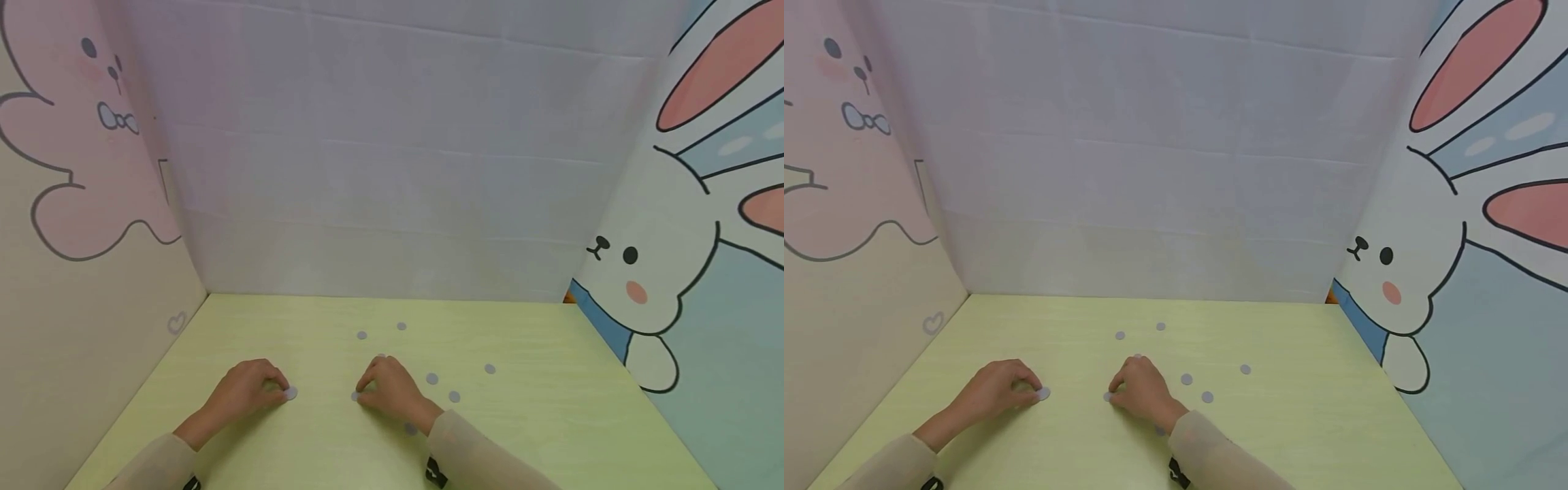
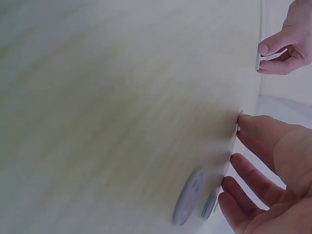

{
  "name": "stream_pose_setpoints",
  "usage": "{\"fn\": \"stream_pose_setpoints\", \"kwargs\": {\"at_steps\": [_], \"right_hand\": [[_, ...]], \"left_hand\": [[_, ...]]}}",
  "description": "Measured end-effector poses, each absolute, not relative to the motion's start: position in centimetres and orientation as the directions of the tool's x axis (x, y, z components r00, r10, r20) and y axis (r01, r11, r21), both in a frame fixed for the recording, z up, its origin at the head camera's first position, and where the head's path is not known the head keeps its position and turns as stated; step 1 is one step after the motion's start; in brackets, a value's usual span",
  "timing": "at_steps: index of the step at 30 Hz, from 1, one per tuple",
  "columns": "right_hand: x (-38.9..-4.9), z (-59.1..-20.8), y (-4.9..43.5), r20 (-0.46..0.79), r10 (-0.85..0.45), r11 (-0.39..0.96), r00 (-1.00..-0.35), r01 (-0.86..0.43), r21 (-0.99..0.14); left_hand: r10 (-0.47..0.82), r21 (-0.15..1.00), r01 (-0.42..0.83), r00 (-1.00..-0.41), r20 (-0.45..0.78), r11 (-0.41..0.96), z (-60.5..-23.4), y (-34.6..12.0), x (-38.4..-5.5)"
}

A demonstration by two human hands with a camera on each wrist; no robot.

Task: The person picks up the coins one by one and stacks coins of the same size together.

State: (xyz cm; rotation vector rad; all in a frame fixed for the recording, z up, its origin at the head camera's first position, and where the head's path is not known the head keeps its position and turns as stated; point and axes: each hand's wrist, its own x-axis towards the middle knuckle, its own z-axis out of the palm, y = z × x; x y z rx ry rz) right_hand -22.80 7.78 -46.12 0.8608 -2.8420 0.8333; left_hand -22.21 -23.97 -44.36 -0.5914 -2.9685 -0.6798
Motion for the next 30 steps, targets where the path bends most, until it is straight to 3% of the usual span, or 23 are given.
{"fn": "stream_pose_setpoints", "kwargs": {"at_steps": [30], "right_hand": [[-22.6,-46.2,6.4,0.231,-0.441,0.737,-0.867,-0.497,-0.458]], "left_hand": [[0.346,0.413,0.363,-0.931,0.118,0.835,-44.6,-23.9,-22.3]]}}
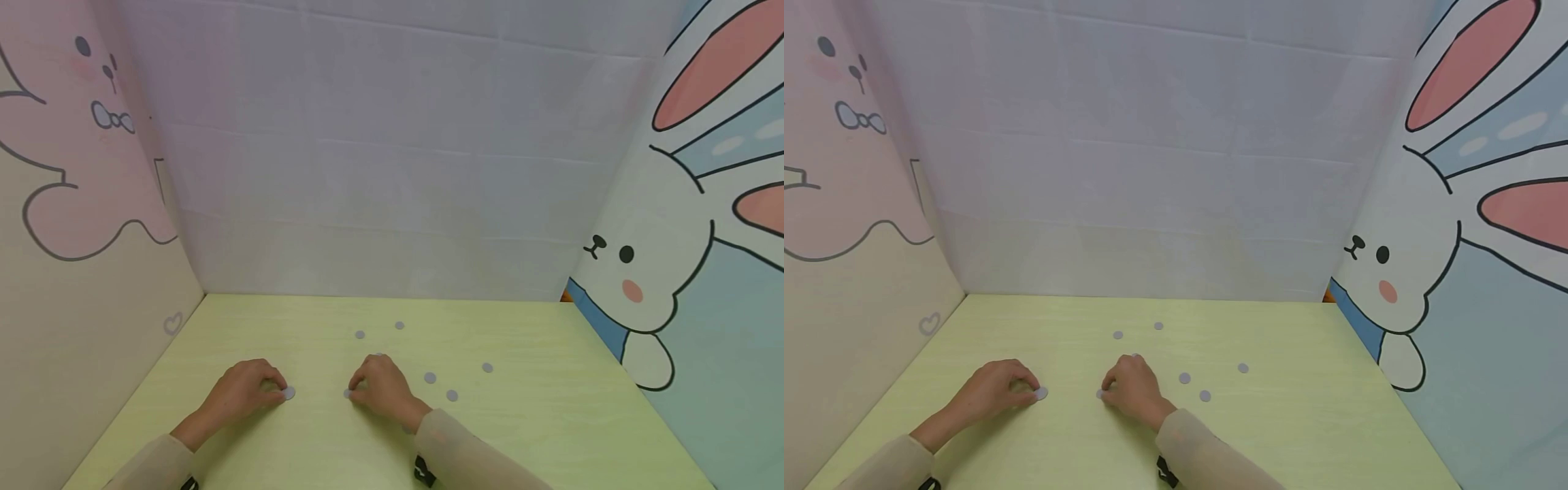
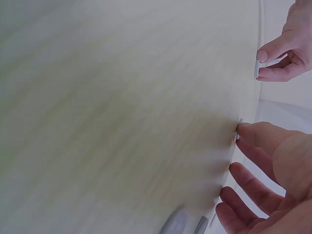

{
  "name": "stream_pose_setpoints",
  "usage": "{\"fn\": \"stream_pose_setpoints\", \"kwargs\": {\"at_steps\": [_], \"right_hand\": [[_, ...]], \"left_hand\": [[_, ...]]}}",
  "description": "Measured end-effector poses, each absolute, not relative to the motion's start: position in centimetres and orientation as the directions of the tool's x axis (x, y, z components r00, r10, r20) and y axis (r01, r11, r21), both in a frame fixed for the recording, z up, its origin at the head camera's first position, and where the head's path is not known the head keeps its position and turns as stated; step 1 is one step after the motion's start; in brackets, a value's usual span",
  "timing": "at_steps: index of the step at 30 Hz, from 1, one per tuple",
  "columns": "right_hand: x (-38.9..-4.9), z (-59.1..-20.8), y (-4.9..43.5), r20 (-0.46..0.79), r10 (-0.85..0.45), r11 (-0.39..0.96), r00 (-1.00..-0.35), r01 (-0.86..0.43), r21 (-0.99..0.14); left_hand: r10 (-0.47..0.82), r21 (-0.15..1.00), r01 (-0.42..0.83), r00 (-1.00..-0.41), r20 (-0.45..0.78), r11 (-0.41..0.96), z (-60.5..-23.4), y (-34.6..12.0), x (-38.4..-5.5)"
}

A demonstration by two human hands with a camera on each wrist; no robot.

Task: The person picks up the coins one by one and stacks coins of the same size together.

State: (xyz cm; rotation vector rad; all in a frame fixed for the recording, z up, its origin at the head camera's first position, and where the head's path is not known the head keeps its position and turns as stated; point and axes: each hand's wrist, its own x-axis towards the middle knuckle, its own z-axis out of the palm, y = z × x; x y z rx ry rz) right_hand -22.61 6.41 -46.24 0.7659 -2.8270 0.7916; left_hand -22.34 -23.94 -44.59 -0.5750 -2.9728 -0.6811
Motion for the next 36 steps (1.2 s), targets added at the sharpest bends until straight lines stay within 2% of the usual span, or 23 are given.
{"fn": "stream_pose_setpoints", "kwargs": {"at_steps": [10,21,36], "right_hand": [[-22.9,-46.4,4.6,0.196,-0.399,0.775,-0.896,-0.444,-0.449],[-22.8,-46.1,3.2,0.194,-0.385,0.748,-0.902,-0.428,-0.507],[-22.9,-46.3,1.9,0.180,-0.353,0.783,-0.918,-0.396,-0.480]], "left_hand": [[0.355,0.402,0.373,-0.927,0.121,0.836,-44.6,-24.1,-22.5],[0.366,0.403,0.388,-0.921,0.134,0.829,-44.6,-24.2,-22.3],[0.366,0.397,0.391,-0.920,0.142,0.830,-44.6,-24.2,-22.1]]}}
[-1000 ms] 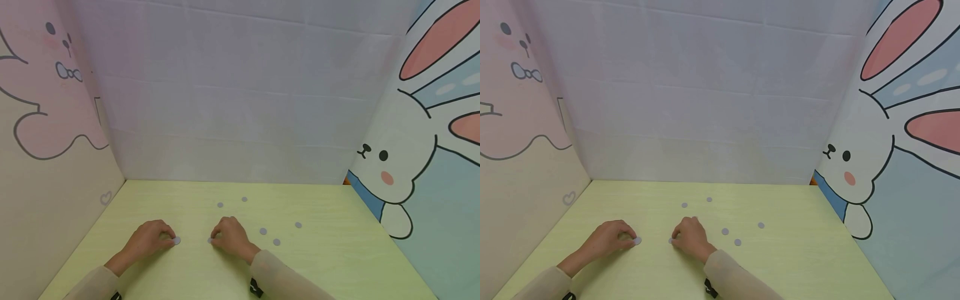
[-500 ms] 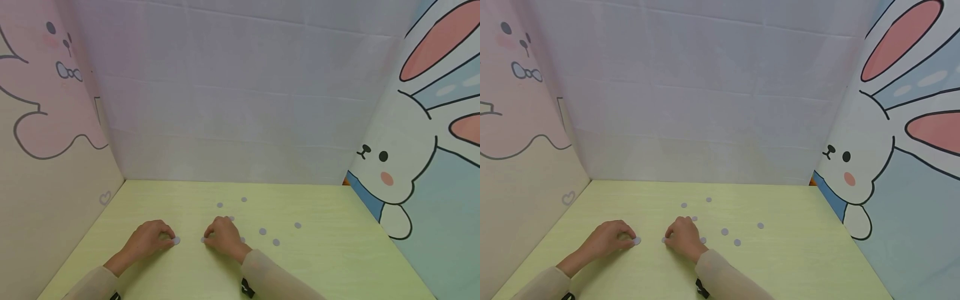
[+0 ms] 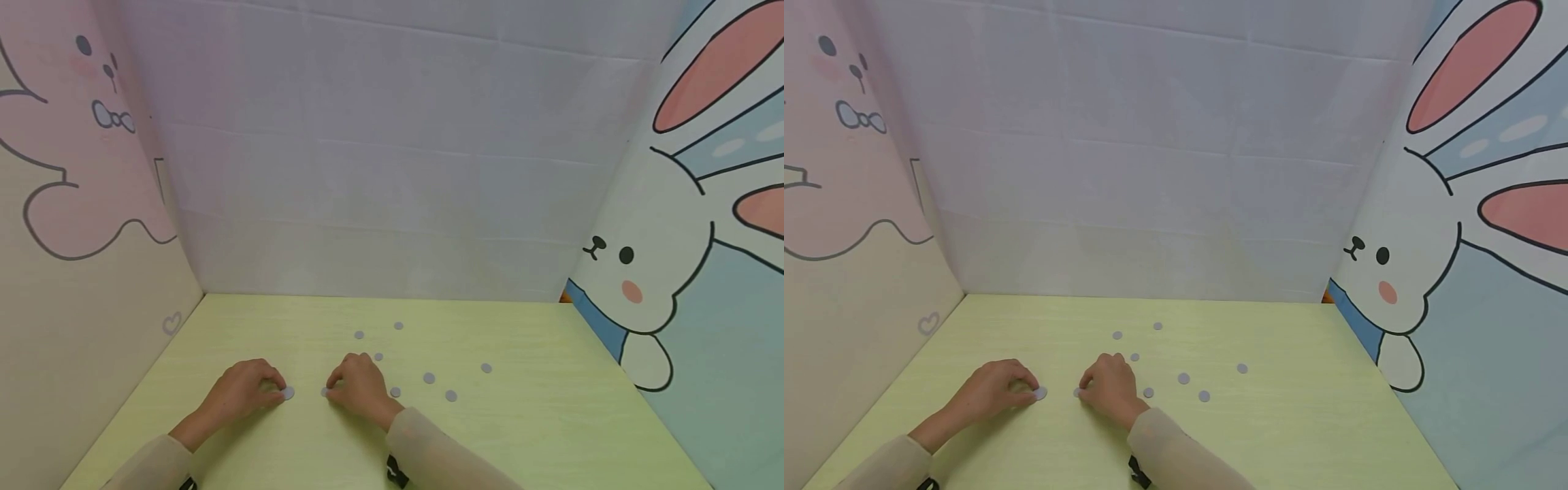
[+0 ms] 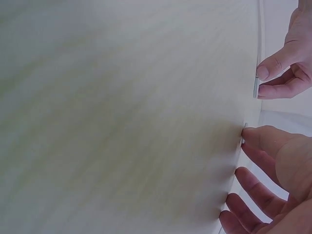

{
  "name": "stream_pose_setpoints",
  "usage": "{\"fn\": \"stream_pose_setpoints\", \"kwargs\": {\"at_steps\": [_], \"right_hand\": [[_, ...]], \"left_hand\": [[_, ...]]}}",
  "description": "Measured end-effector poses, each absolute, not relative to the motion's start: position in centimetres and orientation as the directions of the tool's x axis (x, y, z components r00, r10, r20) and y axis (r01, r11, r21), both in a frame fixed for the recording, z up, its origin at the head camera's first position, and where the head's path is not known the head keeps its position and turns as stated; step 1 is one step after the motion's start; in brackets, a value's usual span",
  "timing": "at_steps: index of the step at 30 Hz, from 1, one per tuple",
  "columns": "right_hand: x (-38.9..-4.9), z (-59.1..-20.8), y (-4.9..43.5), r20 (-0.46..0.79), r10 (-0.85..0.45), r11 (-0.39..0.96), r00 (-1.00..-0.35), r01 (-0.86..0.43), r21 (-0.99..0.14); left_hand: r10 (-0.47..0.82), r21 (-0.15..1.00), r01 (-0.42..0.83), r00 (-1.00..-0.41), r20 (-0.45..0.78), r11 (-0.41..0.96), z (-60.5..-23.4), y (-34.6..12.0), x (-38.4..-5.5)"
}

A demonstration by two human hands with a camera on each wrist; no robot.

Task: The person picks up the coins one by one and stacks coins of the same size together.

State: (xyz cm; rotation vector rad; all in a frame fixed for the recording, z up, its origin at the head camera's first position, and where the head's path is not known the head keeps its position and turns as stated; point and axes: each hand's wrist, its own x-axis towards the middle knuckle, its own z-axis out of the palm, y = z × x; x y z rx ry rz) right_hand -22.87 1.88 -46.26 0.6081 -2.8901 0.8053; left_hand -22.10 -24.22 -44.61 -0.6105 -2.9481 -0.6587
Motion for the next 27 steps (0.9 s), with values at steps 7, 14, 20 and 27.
{"fn": "stream_pose_setpoints", "kwargs": {"at_steps": [7,14,20,27], "right_hand": [[-22.80,-46.32,1.80,0.197,-0.357,0.781,-0.913,-0.408,-0.474],[-22.85,-46.35,1.55,0.216,-0.378,0.778,-0.900,-0.435,-0.453],[-22.74,-46.22,1.32,0.230,-0.378,0.788,-0.897,-0.442,-0.429],[-22.65,-46.12,1.34,0.226,-0.373,0.780,-0.900,-0.436,-0.450]], "left_hand": [[0.364,0.393,0.388,-0.921,0.137,0.833,-44.63,-24.10,-22.29],[0.367,0.398,0.387,-0.921,0.128,0.832,-44.43,-23.99,-22.35],[0.370,0.395,0.389,-0.920,0.128,0.832,-44.37,-23.98,-22.34],[0.370,0.392,0.387,-0.921,0.121,0.835,-44.48,-24.04,-22.54]]}}
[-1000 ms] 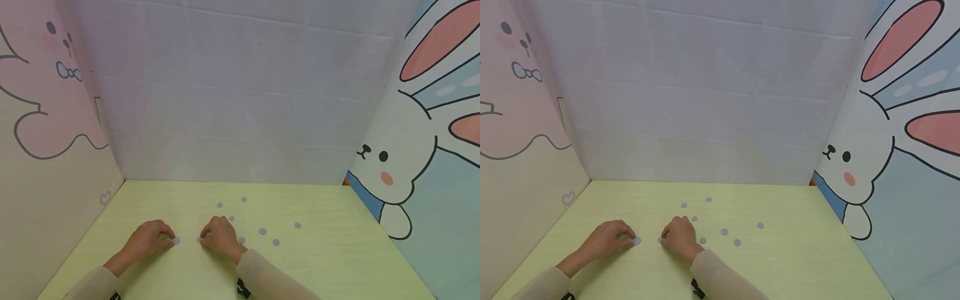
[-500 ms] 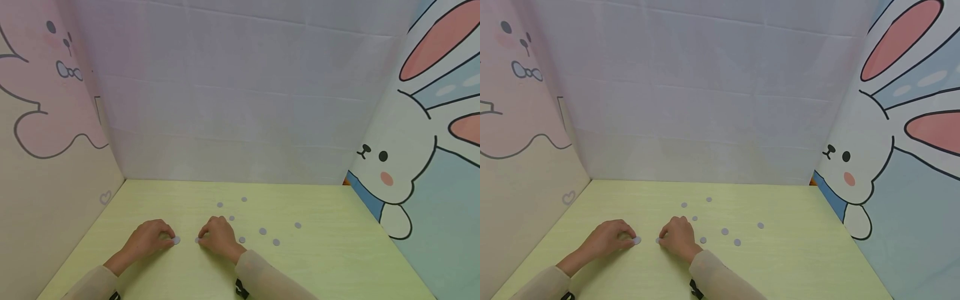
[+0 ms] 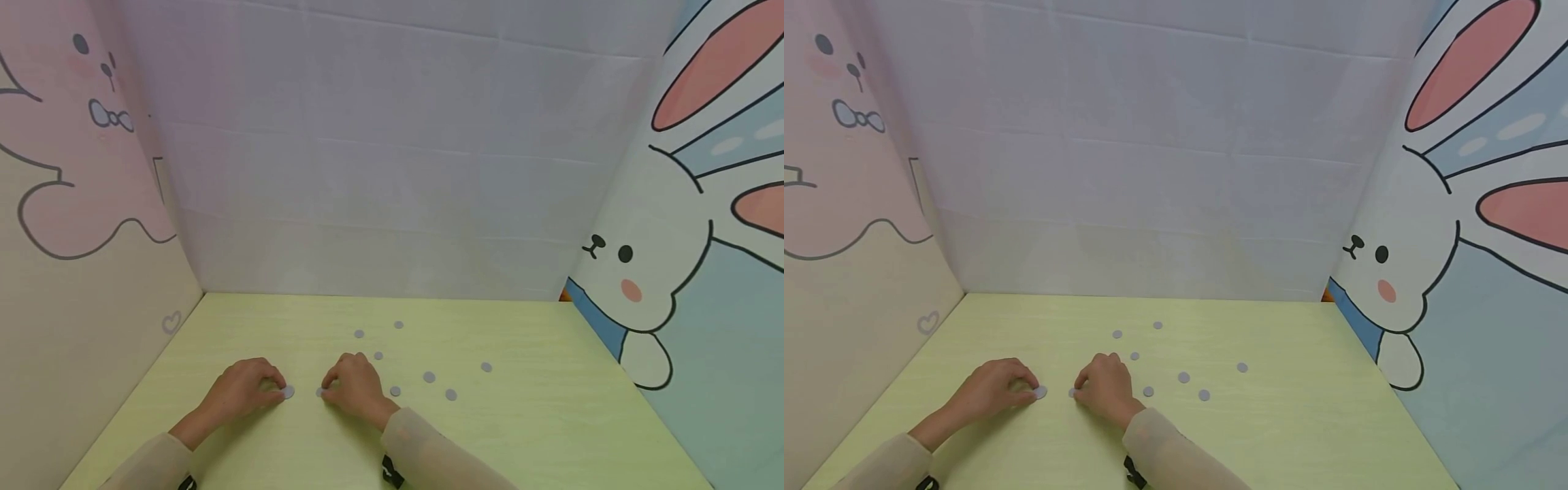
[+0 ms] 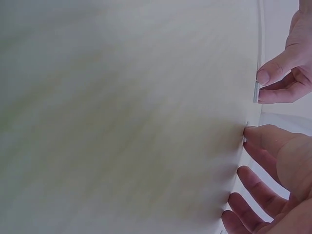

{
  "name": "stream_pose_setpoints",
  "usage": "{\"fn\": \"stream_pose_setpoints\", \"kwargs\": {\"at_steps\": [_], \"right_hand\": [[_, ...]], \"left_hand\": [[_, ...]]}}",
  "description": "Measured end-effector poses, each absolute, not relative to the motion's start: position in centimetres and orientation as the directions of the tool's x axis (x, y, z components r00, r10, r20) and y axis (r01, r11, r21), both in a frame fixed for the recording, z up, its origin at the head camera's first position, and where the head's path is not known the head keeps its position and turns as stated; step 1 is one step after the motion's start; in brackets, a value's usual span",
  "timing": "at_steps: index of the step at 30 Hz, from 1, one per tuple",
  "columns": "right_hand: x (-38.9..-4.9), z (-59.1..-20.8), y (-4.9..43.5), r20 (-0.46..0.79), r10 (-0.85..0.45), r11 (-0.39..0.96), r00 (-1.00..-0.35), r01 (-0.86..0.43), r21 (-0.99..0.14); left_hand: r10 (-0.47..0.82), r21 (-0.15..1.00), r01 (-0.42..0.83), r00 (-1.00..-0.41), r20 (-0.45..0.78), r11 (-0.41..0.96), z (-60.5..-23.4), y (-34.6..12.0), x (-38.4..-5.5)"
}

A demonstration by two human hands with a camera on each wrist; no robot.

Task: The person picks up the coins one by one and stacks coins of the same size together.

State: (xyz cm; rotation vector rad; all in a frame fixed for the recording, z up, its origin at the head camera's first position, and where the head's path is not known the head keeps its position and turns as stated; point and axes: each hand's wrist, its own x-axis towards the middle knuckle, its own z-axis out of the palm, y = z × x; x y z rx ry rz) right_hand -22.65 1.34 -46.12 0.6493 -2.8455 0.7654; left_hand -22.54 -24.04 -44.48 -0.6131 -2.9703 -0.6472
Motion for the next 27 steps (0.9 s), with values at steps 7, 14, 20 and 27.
{"fn": "stream_pose_setpoints", "kwargs": {"at_steps": [7,14,20,27], "right_hand": [[-22.8,-46.4,1.3,0.227,-0.374,0.782,-0.899,-0.437,-0.444],[-23.0,-46.5,1.2,0.229,-0.373,0.788,-0.899,-0.437,-0.434],[-23.0,-46.5,1.2,0.230,-0.371,0.790,-0.900,-0.436,-0.431],[-23.0,-46.6,1.2,0.228,-0.374,0.783,-0.899,-0.438,-0.441]], "left_hand": [[0.366,0.394,0.382,-0.923,0.117,0.836,-44.7,-24.2,-22.6],[0.375,0.392,0.386,-0.921,0.109,0.835,-44.2,-24.1,-22.7],[0.381,0.392,0.386,-0.920,0.094,0.835,-43.8,-24.1,-22.7],[0.398,0.396,0.422,-0.906,0.146,0.816,-43.6,-23.7,-22.6]]}}
